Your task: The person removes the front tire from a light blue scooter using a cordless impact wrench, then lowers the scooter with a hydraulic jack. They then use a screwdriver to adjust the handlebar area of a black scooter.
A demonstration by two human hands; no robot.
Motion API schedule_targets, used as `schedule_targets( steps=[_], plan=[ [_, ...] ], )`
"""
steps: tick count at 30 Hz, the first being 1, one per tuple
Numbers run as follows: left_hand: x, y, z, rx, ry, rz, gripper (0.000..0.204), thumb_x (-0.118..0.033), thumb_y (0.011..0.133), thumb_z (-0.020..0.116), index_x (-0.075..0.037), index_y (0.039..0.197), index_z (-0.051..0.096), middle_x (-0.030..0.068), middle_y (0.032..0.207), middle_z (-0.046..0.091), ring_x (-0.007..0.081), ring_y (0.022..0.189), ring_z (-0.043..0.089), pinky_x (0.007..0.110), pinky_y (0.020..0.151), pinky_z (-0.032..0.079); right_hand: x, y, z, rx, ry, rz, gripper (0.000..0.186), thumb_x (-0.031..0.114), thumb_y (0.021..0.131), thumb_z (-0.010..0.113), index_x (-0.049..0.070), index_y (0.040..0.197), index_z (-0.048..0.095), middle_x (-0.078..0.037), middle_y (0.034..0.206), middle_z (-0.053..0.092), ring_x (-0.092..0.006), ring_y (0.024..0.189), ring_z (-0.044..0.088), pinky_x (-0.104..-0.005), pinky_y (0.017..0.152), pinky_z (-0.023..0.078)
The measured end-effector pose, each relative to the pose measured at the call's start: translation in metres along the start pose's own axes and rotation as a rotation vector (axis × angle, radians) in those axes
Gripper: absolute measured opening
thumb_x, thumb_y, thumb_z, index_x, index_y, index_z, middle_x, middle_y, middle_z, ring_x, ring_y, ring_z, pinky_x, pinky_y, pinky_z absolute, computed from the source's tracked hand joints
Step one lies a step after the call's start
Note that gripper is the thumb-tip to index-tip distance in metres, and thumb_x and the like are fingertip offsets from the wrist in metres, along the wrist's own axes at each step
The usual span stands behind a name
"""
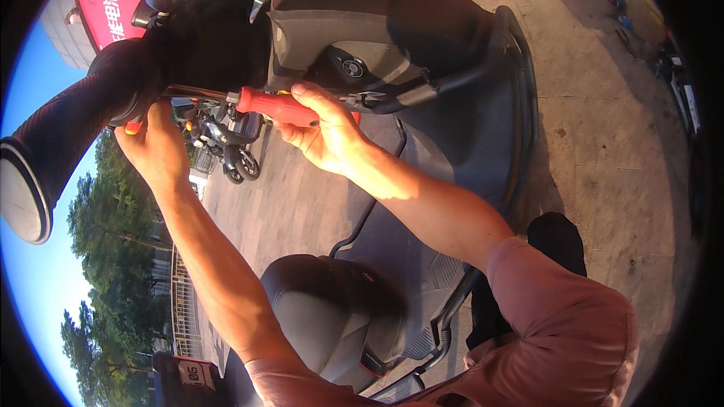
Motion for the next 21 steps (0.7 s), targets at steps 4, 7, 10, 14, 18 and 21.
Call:
schedule_targets(
  steps=[4,7,10,14,18,21],
  plan=[
    [-0.007,0.002,0.006,0.131,0.017,0.052,0.029,0.005,0.077,0.052,0.003,0.105,0.059,0.0065,0.096,0.063,0.0159,0.092,0.059,0.03,0.085,0.049,0.004,-0.017,-0.01,0.21,-0.378,0.048,0.038,0.039,0.092,0.057,0.005,0.108,0.056,-0.013,0.083,0.064,-0.0087,0.049,0.054,-0.0197,0.043,0.041],
    [-0.008,0.002,0.005,0.053,0.003,0.062,0.043,0.008,0.077,0.049,0.002,0.12,0.05,0.012,0.111,0.058,0.0235,0.103,0.058,0.039,0.091,0.05,0.029,-0.045,-0.05,0.1,-0.423,-0.037,0.039,0.039,0.092,0.057,0.004,0.109,0.056,-0.011,0.08,0.063,-0.0065,0.05,0.05,-0.0191,0.041,0.038],
    [-0.013,-0.001,0.009,0.068,-0.043,0.073,0.047,0.009,0.078,0.046,0.002,0.125,0.045,0.0166,0.116,0.054,0.0323,0.11,0.055,0.049,0.096,0.048,0.05,-0.102,-0.093,0.009,-0.461,0.0,0.042,0.04,0.091,0.058,0.003,0.11,0.056,-0.011,0.078,0.062,-0.0059,0.05,0.049,-0.0192,0.04,0.035],
    [-0.019,-0.002,0.011,0.094,0.038,0.029,0.045,0.002,0.081,0.047,0.001,0.126,0.047,0.0175,0.126,0.049,0.0377,0.117,0.049,0.054,0.102,0.04,0.051,-0.143,-0.13,-0.039,-0.437,0.047,0.035,0.034,0.091,0.06,0.003,0.107,0.059,-0.009,0.076,0.063,-0.0051,0.049,0.048,-0.0188,0.042,0.036],
    [-0.019,-0.001,0.015,0.024,-0.017,-0.067,0.048,-0.021,0.082,0.053,-0.001,0.126,0.049,0.0145,0.134,0.044,0.0414,0.128,0.036,0.059,0.11,0.023,0.033,-0.148,-0.144,-0.007,-0.412,0.106,0.031,0.027,0.088,0.065,0.002,0.106,0.059,-0.007,0.076,0.063,-0.004,0.052,0.049,-0.018,0.044,0.038],
    [-0.021,-0.006,0.024,-0.005,0.044,-0.038,0.052,-0.029,0.081,0.054,-0.002,0.126,0.05,0.0147,0.136,0.042,0.0427,0.133,0.027,0.057,0.112,0.016,0.024,-0.15,-0.151,0.041,-0.466,0.126,0.032,0.022,0.084,0.071,0.002,0.106,0.059,-0.002,0.076,0.062,-0.0049,0.065,0.052,-0.0204,0.059,0.043]
  ],
)
Point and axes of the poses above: each hand's wrist, its own y-axis towards the middle knuckle, its own z-axis out of the palm, x = y × z, the point moved 7 cm from there along y, towards the middle knuckle
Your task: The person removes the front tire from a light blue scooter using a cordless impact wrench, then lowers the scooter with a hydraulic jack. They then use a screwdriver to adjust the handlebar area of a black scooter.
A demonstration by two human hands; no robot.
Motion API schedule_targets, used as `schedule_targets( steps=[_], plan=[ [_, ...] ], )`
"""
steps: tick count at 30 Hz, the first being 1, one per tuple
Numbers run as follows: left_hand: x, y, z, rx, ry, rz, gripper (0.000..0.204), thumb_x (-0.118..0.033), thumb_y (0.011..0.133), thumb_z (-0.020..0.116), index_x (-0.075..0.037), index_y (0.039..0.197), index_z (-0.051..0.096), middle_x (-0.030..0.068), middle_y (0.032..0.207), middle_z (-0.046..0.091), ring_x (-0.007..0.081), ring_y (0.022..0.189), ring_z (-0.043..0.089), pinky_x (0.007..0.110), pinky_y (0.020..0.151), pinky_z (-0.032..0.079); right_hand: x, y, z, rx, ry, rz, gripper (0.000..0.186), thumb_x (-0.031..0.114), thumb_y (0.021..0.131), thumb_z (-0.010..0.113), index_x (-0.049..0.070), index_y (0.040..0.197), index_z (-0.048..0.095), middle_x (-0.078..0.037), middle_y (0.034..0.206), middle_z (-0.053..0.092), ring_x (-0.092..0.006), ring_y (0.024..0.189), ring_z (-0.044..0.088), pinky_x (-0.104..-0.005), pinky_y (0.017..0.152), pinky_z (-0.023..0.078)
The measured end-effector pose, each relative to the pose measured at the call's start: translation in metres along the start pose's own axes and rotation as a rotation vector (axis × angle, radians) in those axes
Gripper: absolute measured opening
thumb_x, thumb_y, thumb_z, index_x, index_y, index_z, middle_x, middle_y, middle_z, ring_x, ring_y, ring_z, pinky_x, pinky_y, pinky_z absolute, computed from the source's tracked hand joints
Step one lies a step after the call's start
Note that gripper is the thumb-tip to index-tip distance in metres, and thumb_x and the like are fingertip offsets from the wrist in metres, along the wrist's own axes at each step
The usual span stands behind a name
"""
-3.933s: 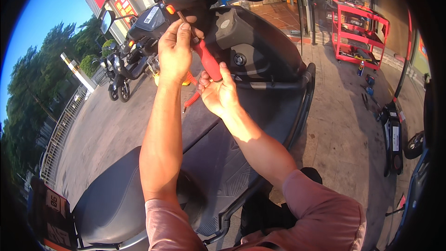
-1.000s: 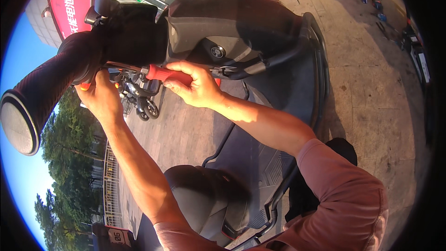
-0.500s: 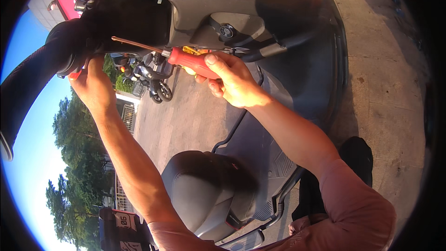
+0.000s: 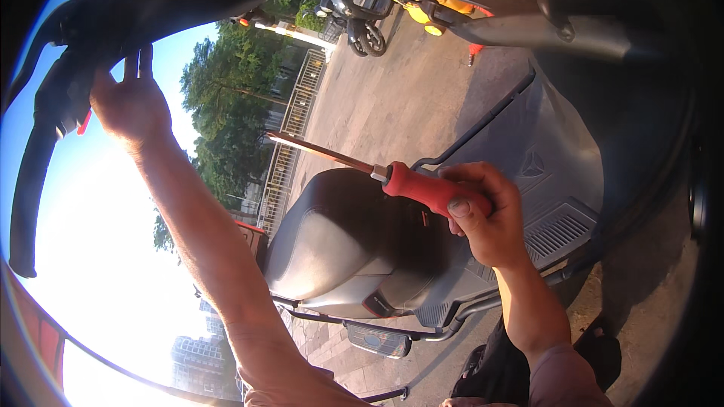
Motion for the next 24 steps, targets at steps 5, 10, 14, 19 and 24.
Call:
schedule_targets(
  steps=[5,10,14,19,24],
  plan=[
    [-0.001,-0.005,0.01,0.086,0.088,-0.041,0.058,-0.033,0.082,0.052,-0.003,0.131,0.046,0.0168,0.14,0.039,0.0415,0.136,0.023,0.058,0.113,0.011,-0.03,0.009,0.012,-0.034,0.112,0.006,0.034,0.024,0.084,0.07,0.002,0.106,0.057,-0.003,0.077,0.062,-0.0053,0.067,0.051,-0.021,0.061,0.041],
    [-0.005,-0.005,0.008,0.162,0.365,-0.035,0.044,-0.019,0.09,0.046,-0.002,0.13,0.046,0.0166,0.145,0.034,0.0373,0.138,0.022,0.054,0.113,0.016,-0.061,0.017,0.039,-0.086,0.229,0.042,0.045,0.036,0.085,0.067,0.001,0.109,0.051,-0.009,0.076,0.064,-0.0052,0.05,0.048,-0.0189,0.044,0.037],
    [-0.004,-0.005,0.005,0.153,0.326,-0.121,0.039,-0.014,0.094,0.041,-0.001,0.131,0.045,0.0147,0.149,0.026,0.0329,0.139,0.023,0.051,0.113,0.021,-0.077,0.007,0.053,-0.132,0.314,0.088,0.051,0.039,0.082,0.069,0.001,0.111,0.05,-0.011,0.078,0.063,-0.0058,0.05,0.047,-0.0187,0.043,0.036],
    [-0.004,0.003,-0.003,0.185,0.179,-0.205,0.033,-0.008,0.094,0.041,0.001,0.124,0.049,0.0168,0.146,0.031,0.0319,0.135,0.03,0.052,0.112,0.023,-0.106,-0.016,0.058,-0.205,0.335,0.221,0.059,0.044,0.077,0.072,0.002,0.111,0.049,-0.012,0.082,0.061,-0.0078,0.055,0.05,-0.0194,0.046,0.037],
    [-0.002,0.013,-0.01,0.258,0.134,-0.196,0.04,-0.01,0.092,0.04,0.002,0.13,0.042,0.0175,0.148,0.029,0.0304,0.14,0.021,0.052,0.113,0.019,-0.128,-0.053,0.056,-0.126,0.416,0.356,0.044,0.023,0.081,0.072,-0.001,0.112,0.051,-0.01,0.095,0.059,-0.0126,0.08,0.06,-0.0258,0.067,0.049]
  ],
)
Point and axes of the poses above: each hand's wrist, its own y-axis towards the middle knuckle, its own z-axis out of the palm, x = y × z, the point moved 7 cm from there along y, towards the middle knuckle
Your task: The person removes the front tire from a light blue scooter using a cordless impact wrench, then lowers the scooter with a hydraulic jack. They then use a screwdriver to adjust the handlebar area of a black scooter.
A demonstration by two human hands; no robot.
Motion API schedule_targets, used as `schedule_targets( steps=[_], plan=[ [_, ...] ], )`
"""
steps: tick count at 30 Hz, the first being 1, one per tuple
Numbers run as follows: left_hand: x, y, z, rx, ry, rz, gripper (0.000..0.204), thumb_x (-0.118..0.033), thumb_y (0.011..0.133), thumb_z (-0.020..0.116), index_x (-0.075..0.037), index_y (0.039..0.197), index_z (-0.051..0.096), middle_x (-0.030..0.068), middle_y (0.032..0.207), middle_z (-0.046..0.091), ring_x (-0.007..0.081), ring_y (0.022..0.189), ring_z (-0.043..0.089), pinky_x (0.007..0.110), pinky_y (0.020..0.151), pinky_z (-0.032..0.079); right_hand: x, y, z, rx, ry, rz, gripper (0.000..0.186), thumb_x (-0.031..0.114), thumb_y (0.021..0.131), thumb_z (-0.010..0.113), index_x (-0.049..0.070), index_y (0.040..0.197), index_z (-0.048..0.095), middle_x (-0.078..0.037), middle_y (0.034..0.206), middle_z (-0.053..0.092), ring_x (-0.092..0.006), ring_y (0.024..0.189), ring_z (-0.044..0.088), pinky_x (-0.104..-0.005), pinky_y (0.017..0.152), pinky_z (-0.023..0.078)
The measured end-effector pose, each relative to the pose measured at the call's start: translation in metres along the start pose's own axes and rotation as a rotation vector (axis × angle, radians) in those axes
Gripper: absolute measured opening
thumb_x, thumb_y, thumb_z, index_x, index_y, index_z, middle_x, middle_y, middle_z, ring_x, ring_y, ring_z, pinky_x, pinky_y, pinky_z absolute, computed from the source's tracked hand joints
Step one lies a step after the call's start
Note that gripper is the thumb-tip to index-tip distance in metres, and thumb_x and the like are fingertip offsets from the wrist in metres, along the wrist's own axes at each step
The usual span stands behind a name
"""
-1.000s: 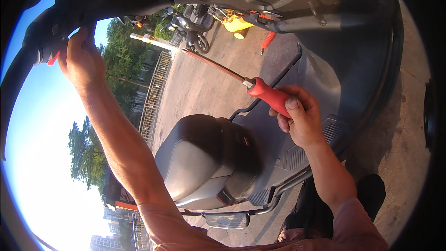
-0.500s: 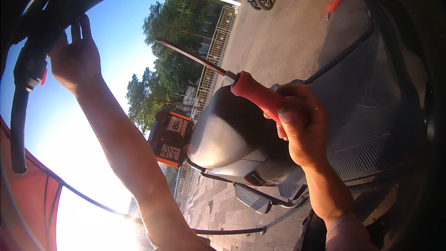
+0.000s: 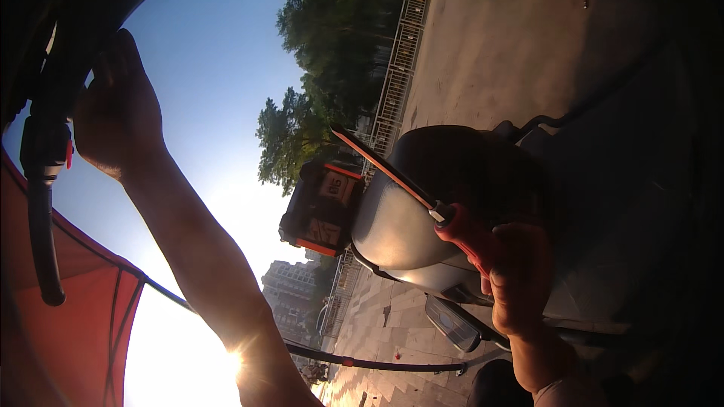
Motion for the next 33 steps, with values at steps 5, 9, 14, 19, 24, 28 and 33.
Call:
schedule_targets(
  steps=[5,9,14,19,24,28,33],
  plan=[
    [0.002,-0.002,0.004,0.012,0.126,-0.057,0.047,-0.01,0.092,0.037,0.0,0.138,0.033,0.0192,0.15,0.022,0.0351,0.141,0.017,0.054,0.113,0.016,-0.013,-0.014,-0.013,0.131,-0.097,-0.059,0.027,-0.003,0.085,0.06,-0.003,0.109,0.047,-0.013,0.082,0.063,-0.0138,0.074,0.063,-0.0262,0.065,0.053],
    [-0.001,-0.011,0.003,0.028,0.268,-0.136,0.051,-0.018,0.096,0.036,-0.003,0.143,0.025,0.0179,0.152,0.016,0.0383,0.141,0.013,0.054,0.114,0.016,-0.027,-0.024,-0.013,0.266,-0.168,-0.011,0.021,-0.004,0.087,0.052,-0.004,0.105,0.042,-0.027,0.101,0.063,-0.0218,0.085,0.064,-0.0302,0.072,0.054],
    [0.017,-0.041,-0.011,0.048,0.529,-0.308,0.052,-0.03,0.101,0.027,-0.005,0.145,0.016,0.0209,0.147,0.024,0.0441,0.132,0.032,0.053,0.107,0.033,-0.05,-0.04,-0.014,0.26,0.167,0.171,0.021,-0.009,0.087,0.044,-0.003,0.105,0.036,-0.033,0.104,0.061,-0.0346,0.104,0.062,-0.0394,0.089,0.052],
    [0.047,-0.112,0.0,0.385,0.929,-0.566,0.061,0.001,0.081,0.062,-0.001,0.136,0.036,0.0147,0.13,0.049,0.0259,0.105,0.059,0.034,0.08,0.052,-0.056,-0.044,-0.029,0.325,-0.109,0.226,0.019,-0.007,0.087,0.048,-0.004,0.105,0.04,-0.029,0.1,0.063,-0.0307,0.097,0.065,-0.0374,0.084,0.053],
    [0.06,-0.156,0.019,0.67,1.034,-0.864,0.066,0.014,0.063,0.052,-0.001,0.127,0.047,0.0106,0.123,0.056,0.0205,0.1,0.06,0.03,0.078,0.049,-0.052,-0.044,-0.049,0.324,-0.38,0.146,0.022,-0.003,0.086,0.053,-0.005,0.106,0.046,-0.019,0.092,0.064,-0.0248,0.085,0.066,-0.0321,0.074,0.056],
    [0.048,-0.154,0.035,0.732,1.213,-0.831,0.057,0.008,0.064,0.064,-0.005,0.119,0.057,0.0103,0.122,0.056,0.0221,0.1,0.06,0.033,0.081,0.048,-0.061,-0.044,-0.055,0.258,-0.225,0.161,0.023,-0.005,0.086,0.053,-0.005,0.108,0.046,-0.019,0.092,0.064,-0.0239,0.084,0.066,-0.0316,0.073,0.056],
    [0.031,-0.134,0.048,0.714,1.287,-0.67,0.056,0.005,0.063,0.067,-0.006,0.116,0.058,0.0113,0.115,0.06,0.022,0.097,0.063,0.033,0.078,0.052,-0.08,-0.046,-0.053,0.219,-0.026,0.239,0.029,-0.006,0.083,0.054,-0.004,0.111,0.045,-0.019,0.093,0.063,-0.0236,0.083,0.066,-0.0291,0.073,0.055]
  ],
)
Point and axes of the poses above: each hand's wrist, its own y-axis towards the middle knuckle, its own z-axis out of the palm, x = y × z, the point moved 7 cm from there along y, towards the middle knuckle
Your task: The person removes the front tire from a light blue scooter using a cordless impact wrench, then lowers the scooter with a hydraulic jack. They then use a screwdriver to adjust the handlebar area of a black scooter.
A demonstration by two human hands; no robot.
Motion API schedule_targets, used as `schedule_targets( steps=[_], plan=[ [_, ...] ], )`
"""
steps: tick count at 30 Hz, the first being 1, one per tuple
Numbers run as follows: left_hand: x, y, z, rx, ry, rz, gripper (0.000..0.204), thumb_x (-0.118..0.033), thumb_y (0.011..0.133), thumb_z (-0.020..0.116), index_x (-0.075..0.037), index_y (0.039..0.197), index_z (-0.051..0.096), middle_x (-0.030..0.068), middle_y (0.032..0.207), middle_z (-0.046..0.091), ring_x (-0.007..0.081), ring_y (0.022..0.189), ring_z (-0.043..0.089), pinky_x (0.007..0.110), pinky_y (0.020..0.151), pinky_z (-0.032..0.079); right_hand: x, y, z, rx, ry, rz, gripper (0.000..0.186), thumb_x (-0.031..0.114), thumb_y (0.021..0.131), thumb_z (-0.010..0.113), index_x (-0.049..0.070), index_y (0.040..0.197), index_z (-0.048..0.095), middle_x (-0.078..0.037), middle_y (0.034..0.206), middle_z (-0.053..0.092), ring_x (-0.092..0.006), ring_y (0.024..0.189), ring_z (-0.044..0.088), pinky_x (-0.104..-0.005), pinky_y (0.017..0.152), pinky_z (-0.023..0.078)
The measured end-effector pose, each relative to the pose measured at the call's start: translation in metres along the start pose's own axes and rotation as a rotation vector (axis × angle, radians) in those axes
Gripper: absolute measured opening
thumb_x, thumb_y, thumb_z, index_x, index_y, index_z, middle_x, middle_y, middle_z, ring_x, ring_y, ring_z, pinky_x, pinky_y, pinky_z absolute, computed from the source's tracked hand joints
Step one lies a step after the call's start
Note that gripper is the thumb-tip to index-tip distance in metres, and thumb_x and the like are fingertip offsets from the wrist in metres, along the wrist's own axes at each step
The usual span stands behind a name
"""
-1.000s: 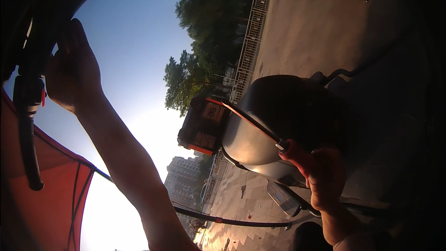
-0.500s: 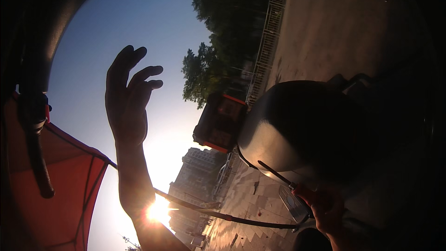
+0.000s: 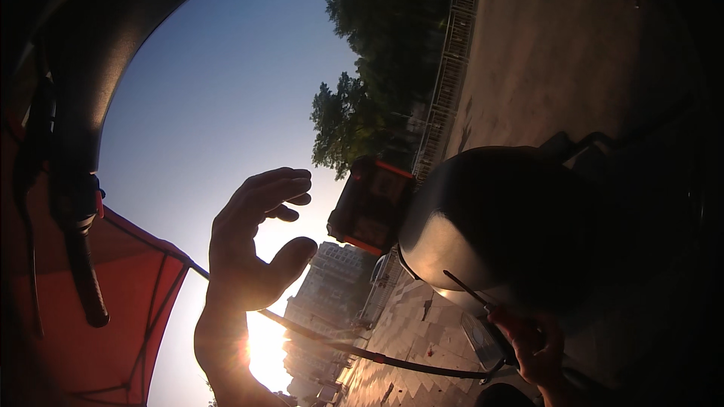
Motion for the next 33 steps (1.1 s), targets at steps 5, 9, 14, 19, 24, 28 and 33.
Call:
schedule_targets(
  steps=[5,9,14,19,24,28,33],
  plan=[
    [0.016,0.013,-0.038,-0.28,-0.163,0.006,0.046,0.008,0.077,0.053,0.002,0.122,0.051,0.0118,0.118,0.058,0.0202,0.093,0.064,0.028,0.072,0.052,-0.01,-0.01,-0.013,-0.012,-0.235,0.032,0.036,-0.003,0.075,0.058,-0.004,0.109,0.047,-0.015,0.094,0.061,-0.0221,0.082,0.063,-0.0292,0.072,0.051],
    [0.038,0.026,-0.067,-0.478,-0.258,0.069,0.045,-0.019,0.095,0.047,-0.002,0.136,0.038,0.0169,0.132,0.048,0.0296,0.103,0.06,0.036,0.079,0.051,0.011,-0.009,-0.017,-0.047,-0.415,-0.124,0.039,-0.001,0.075,0.056,-0.003,0.113,0.047,-0.012,0.097,0.059,-0.0172,0.083,0.06,-0.0294,0.07,0.049],
    [0.045,0.038,-0.103,-0.711,-0.782,0.304,0.05,-0.031,0.101,0.021,-0.017,0.148,0.012,0.0174,0.151,0.019,0.0391,0.138,0.023,0.053,0.112,0.023,0.089,0.012,0.008,-0.151,-0.423,-0.403,0.045,0.008,0.071,0.067,0.0,0.112,0.05,-0.018,0.102,0.06,-0.0231,0.088,0.063,-0.0354,0.072,0.054],
    [0.043,0.06,-0.11,-0.814,-1.178,0.343,0.048,-0.031,0.101,0.022,-0.018,0.146,0.021,0.0161,0.151,0.02,0.0344,0.14,0.018,0.056,0.113,0.016,0.201,0.032,0.058,-0.039,-0.512,-0.851,0.046,0.006,0.075,0.066,0.004,0.117,0.048,-0.016,0.106,0.058,-0.0244,0.088,0.063,-0.0336,0.067,0.058],
    [0.028,0.069,-0.111,-0.669,-1.375,0.63,0.046,-0.025,0.097,0.037,0.002,0.135,0.038,0.0178,0.138,0.042,0.0308,0.134,0.034,0.046,0.114,0.02,0.282,0.081,0.118,0.159,-0.306,-0.894,0.045,0.002,0.075,0.065,0.003,0.117,0.048,-0.017,0.111,0.057,-0.022,0.095,0.062,-0.0328,0.076,0.055],
    [0.043,0.068,-0.114,-0.632,-1.499,0.634,0.045,-0.018,0.093,0.045,0.002,0.133,0.042,0.0178,0.128,0.051,0.0314,0.127,0.043,0.044,0.112,0.027,0.324,0.096,0.153,0.222,-0.472,-1.143,0.042,0.0,0.077,0.065,0.0,0.116,0.049,-0.013,0.109,0.058,-0.0158,0.093,0.061,-0.0292,0.077,0.053],
    [0.042,0.067,-0.111,-0.396,-1.615,0.793,0.04,-0.014,0.091,0.043,-0.001,0.129,0.047,0.0147,0.127,0.051,0.031,0.123,0.045,0.045,0.109,0.029,0.342,0.103,0.162,0.188,-0.483,-1.224,0.041,-0.002,0.076,0.066,-0.001,0.114,0.05,-0.01,0.107,0.059,-0.012,0.089,0.061,-0.0259,0.076,0.052]
  ],
)
Point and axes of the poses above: each hand's wrist, its own y-axis towards the middle knuckle, its own z-axis out of the palm, x = y × z, the point moved 7 cm from there along y, towards the middle knuckle
